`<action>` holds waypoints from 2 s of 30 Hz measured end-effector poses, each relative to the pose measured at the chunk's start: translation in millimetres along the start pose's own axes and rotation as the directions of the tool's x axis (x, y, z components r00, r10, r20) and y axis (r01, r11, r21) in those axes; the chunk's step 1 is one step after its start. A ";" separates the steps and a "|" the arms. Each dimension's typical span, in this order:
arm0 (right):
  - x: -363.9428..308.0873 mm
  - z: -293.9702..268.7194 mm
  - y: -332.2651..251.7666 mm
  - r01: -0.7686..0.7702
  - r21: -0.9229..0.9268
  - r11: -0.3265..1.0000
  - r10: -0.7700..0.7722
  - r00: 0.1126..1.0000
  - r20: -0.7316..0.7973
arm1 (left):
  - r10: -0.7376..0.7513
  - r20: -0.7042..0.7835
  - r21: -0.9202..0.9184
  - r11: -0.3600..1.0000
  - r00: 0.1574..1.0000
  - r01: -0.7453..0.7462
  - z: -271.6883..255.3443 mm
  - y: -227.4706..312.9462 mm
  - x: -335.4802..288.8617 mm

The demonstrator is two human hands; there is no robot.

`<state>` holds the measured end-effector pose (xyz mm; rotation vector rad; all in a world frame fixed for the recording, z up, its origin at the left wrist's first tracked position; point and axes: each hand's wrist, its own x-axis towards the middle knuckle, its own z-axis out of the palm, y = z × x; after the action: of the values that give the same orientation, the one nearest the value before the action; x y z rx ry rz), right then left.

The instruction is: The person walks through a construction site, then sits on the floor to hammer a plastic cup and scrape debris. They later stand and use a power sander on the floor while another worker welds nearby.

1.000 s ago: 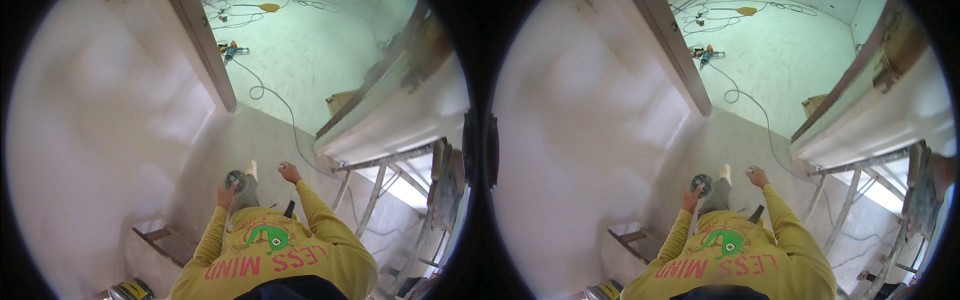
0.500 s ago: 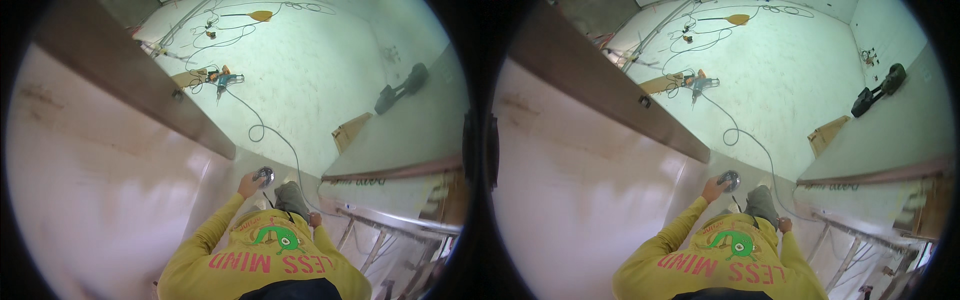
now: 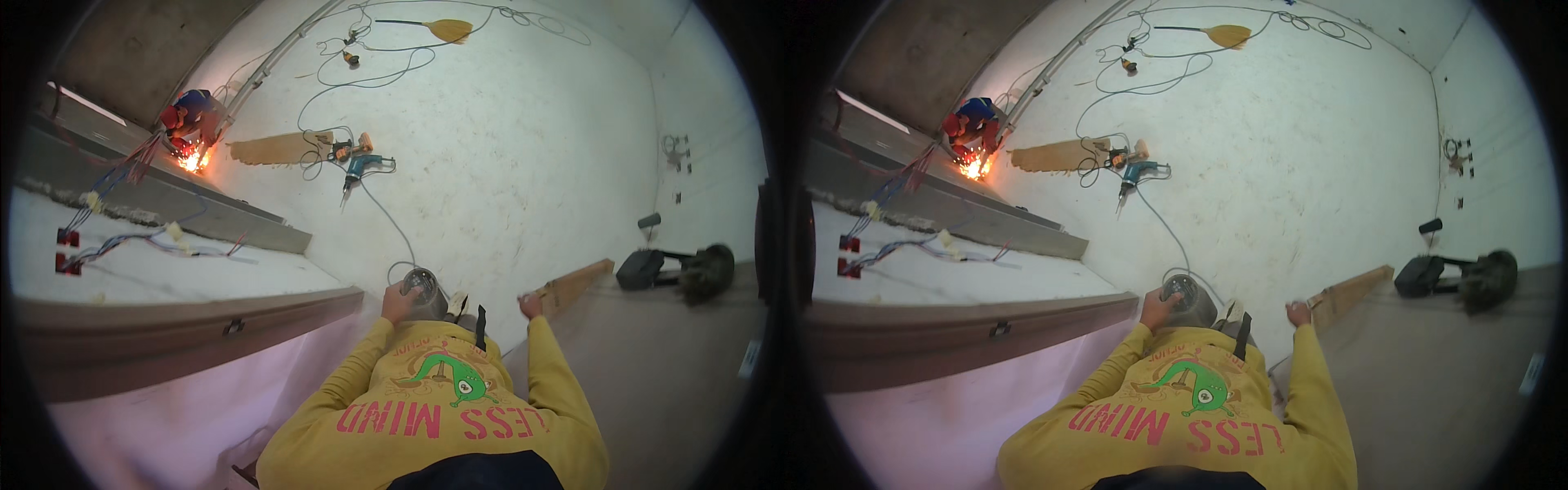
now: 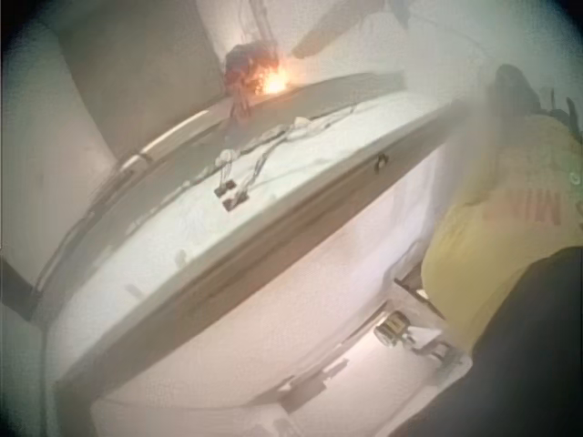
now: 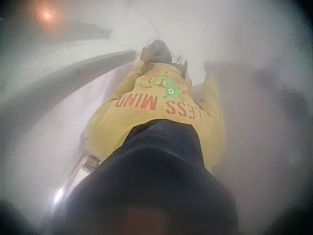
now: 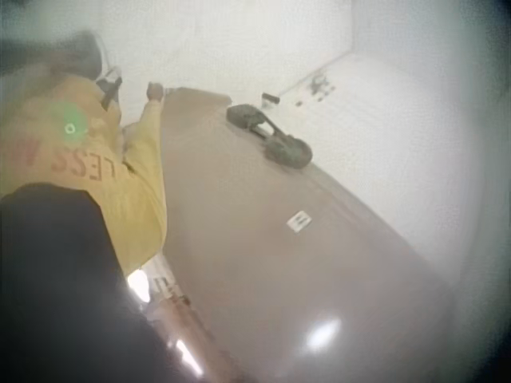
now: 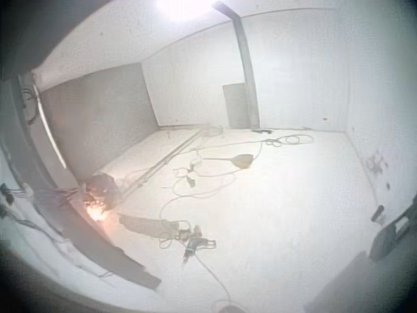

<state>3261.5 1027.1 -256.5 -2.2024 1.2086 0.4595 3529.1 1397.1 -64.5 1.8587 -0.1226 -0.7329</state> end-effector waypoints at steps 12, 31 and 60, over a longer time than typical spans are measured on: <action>337.9 -189.9 -236.7 0.162 0.135 0.978 -0.145 0.981 -0.126 | -0.075 -0.036 -0.100 0.992 0.997 0.071 53.0 158.3 364.2; 831.6 -364.5 -396.1 0.280 -0.414 0.866 -0.002 0.831 0.557 | -0.410 -0.133 -0.487 0.820 0.902 0.301 32.2 432.2 910.6; 1317.8 -530.2 -1458.4 0.301 0.448 0.842 -0.511 0.174 0.842 | -0.317 -0.415 -0.532 0.845 0.853 0.055 -255.1 669.8 1602.1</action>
<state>5208.0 452.2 -97.2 -1.4389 -0.0679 1.1470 5124.2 665.9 -103.1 1.4946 0.5527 -0.3498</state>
